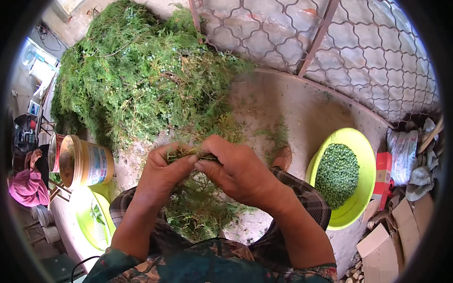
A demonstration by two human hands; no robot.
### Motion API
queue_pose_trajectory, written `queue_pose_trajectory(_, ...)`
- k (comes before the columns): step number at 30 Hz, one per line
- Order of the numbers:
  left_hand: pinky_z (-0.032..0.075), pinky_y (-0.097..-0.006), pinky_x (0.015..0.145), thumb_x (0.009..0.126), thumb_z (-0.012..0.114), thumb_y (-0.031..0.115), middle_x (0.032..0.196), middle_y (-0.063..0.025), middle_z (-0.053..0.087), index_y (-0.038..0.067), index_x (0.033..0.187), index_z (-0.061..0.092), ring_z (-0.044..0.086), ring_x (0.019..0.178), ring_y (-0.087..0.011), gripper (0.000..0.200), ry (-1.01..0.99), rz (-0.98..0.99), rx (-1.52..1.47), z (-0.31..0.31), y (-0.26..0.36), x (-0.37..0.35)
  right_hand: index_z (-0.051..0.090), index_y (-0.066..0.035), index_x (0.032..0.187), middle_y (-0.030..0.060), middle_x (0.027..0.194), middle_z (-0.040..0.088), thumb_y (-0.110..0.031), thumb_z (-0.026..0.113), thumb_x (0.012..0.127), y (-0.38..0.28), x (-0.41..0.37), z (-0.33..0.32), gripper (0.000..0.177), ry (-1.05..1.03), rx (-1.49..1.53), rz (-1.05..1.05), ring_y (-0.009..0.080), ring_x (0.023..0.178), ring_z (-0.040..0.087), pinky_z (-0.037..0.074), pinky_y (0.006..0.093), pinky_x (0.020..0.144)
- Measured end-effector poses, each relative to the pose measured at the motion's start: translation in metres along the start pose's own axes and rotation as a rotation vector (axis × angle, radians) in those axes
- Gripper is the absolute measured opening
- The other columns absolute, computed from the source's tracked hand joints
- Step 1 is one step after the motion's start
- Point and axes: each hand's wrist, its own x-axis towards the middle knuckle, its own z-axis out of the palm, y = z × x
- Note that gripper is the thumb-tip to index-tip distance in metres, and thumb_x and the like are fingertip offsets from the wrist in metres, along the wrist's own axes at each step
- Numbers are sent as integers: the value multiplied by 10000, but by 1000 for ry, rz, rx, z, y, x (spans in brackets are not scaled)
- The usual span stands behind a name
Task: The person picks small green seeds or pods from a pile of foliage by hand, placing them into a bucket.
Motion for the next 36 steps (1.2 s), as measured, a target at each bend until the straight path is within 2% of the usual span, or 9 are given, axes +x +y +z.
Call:
queue_pose_trajectory(3, 396, -175, 588, 859, 598, 103, 800, 24, 614, 5, 1023, 625, 498, 698, -5, 194, -70, 20, 82, -1, -3, 1, 525, -35, 938, 167, 792, 557, -71, 568, 826, 4, 0, -5, 125, 20, -87, -61, 374, 741, 555, 443, 409, 630)
queue_pose_trajectory(6, 319, -169, 458, 819, 652, 128, 646, 58, 549, 54, 905, 632, 445, 525, -5, 115, 37, 160, 97, -1, -10, 3, 576, -32, 906, 130, 847, 604, -88, 600, 829, 18, 0, -2, 98, 241, -388, -231, 272, 724, 596, 466, 340, 646)
queue_pose_trajectory(8, 316, -173, 447, 817, 651, 122, 648, 50, 548, 54, 884, 621, 434, 504, -12, 100, 162, -15, 168, -14, -3, -3, 578, -38, 926, 107, 822, 604, -80, 565, 840, 32, -5, -33, 97, 470, -468, 7, 199, 625, 568, 467, 307, 566)
queue_pose_trajectory(10, 315, -177, 442, 817, 650, 122, 643, 46, 541, 51, 887, 613, 424, 492, -18, 106, 163, -21, 92, -13, -2, -2, 554, -48, 952, 85, 774, 578, -13, 516, 831, 16, 0, -58, 132, 627, 544, 354, 141, 498, 491, 435, 262, 453)
queue_pose_trajectory(14, 312, -186, 431, 819, 643, 118, 634, 30, 522, 40, 909, 591, 398, 468, -36, 130, 150, -86, -105, -12, -7, 0, 552, -59, 937, 78, 758, 564, -171, 473, 885, 24, -5, -47, 146, 367, 1436, 377, 77, 473, 438, 356, 225, 364)
queue_pose_trajectory(21, 312, -185, 437, 828, 625, 100, 649, 18, 523, 44, 921, 588, 408, 488, -47, 115, 42, -53, -265, -16, -5, -3, 555, -45, 956, 85, 776, 576, -428, 463, 917, 17, -2, -4, 395, 186, 1203, 633, 161, 516, 529, 461, 277, 384)
queue_pose_trajectory(29, 351, -164, 512, 816, 664, 126, 735, 37, 595, 37, 893, 635, 466, 570, -16, 121, 93, 58, 7, -8, -1, -5, 527, -34, 1018, 57, 778, 561, -406, 503, 911, -3, -1, 10, 388, -90, 1228, 685, 115, 544, 534, 446, 232, 373)
queue_pose_trajectory(34, 399, -167, 588, 846, 632, 124, 782, 12, 624, 30, 962, 639, 515, 671, -20, 150, 82, 135, 177, -14, -15, -2, 509, -43, 899, 27, 717, 517, -317, 572, 893, 4, 0, 2, 281, 216, 1015, 633, 52, 485, 441, 338, 194, 337)
queue_pose_trajectory(36, 366, -158, 535, 833, 641, 139, 737, 15, 603, 42, 895, 640, 482, 609, -20, 116, 157, 19, 101, -27, -6, -2, 498, -54, 884, 16, 723, 501, -238, 582, 891, 26, -7, -51, 202, 483, 1455, 580, 42, 469, 404, 322, 196, 330)
